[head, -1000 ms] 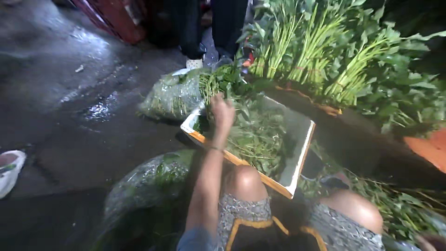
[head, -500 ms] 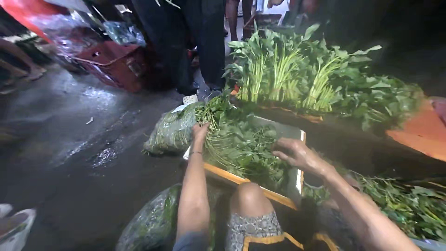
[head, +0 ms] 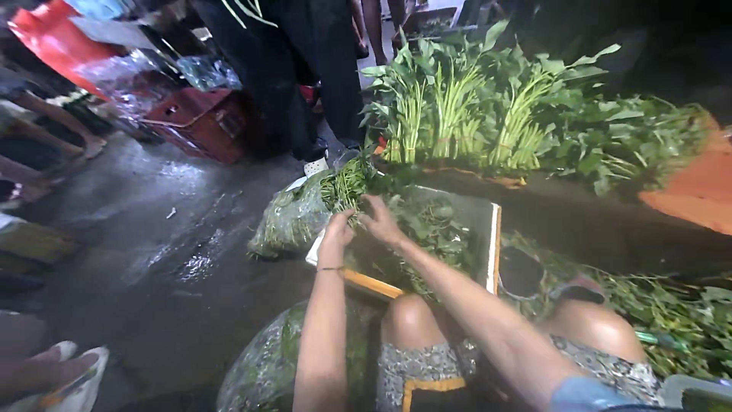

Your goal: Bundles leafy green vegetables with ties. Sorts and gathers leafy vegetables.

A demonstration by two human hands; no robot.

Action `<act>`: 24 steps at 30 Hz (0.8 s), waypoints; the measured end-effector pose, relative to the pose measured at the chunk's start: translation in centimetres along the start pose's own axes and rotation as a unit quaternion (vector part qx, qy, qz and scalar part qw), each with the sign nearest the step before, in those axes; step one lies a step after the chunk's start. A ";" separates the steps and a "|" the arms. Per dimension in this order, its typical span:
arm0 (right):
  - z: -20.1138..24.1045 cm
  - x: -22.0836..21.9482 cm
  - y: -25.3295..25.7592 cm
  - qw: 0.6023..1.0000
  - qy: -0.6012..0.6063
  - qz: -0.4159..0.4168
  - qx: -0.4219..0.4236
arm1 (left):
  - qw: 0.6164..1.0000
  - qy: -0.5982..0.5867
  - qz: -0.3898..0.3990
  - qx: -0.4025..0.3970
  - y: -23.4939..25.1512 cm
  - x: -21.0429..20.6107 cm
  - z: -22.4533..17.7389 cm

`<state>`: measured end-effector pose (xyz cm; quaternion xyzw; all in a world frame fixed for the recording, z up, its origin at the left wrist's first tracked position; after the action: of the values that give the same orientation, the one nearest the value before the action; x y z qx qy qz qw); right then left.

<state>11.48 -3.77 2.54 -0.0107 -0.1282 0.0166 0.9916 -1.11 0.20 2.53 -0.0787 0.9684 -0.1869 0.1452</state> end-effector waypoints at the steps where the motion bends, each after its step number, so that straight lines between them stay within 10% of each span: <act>1: -0.4 -1.2 0.9 0.999 0.006 0.000 -0.032 | 1.000 -0.010 -0.001 0.003 -0.3 -0.5 -0.4; 12: -2.5 -3.1 2.3 0.993 -0.020 -0.083 -0.079 | 0.991 -0.127 0.028 0.004 -1.4 -0.7 0.2; 16: -2.0 -1.4 1.8 0.987 -0.014 -0.101 -0.128 | 0.985 0.138 0.080 -0.065 -0.8 -0.7 0.4; 19: -2.6 -0.1 0.7 0.989 0.007 -0.086 -0.120 | 0.769 0.556 0.034 -0.314 -1.0 -0.8 0.4; 22: -2.8 1.2 -0.7 0.993 0.016 -0.080 -0.086 | 0.502 0.617 0.126 -0.592 -0.2 -1.1 1.0; 24: -2.4 1.9 -2.0 0.995 0.026 -0.078 -0.060 | 0.401 0.613 0.206 -0.649 0.1 -1.5 0.8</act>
<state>13.99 -5.73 0.80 -0.0606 -0.1033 -0.0686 0.9904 0.59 0.33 2.20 0.1887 0.6147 0.5349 -0.5482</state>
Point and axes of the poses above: each hand's wrist, its own y-axis towards the middle knuckle, its own x-axis out of the back of the hand, z = x × y, the point moved 1 cm from there along y, towards the middle knuckle, and after that the axes turned 8 degrees about -x, right-handed, at the moved point
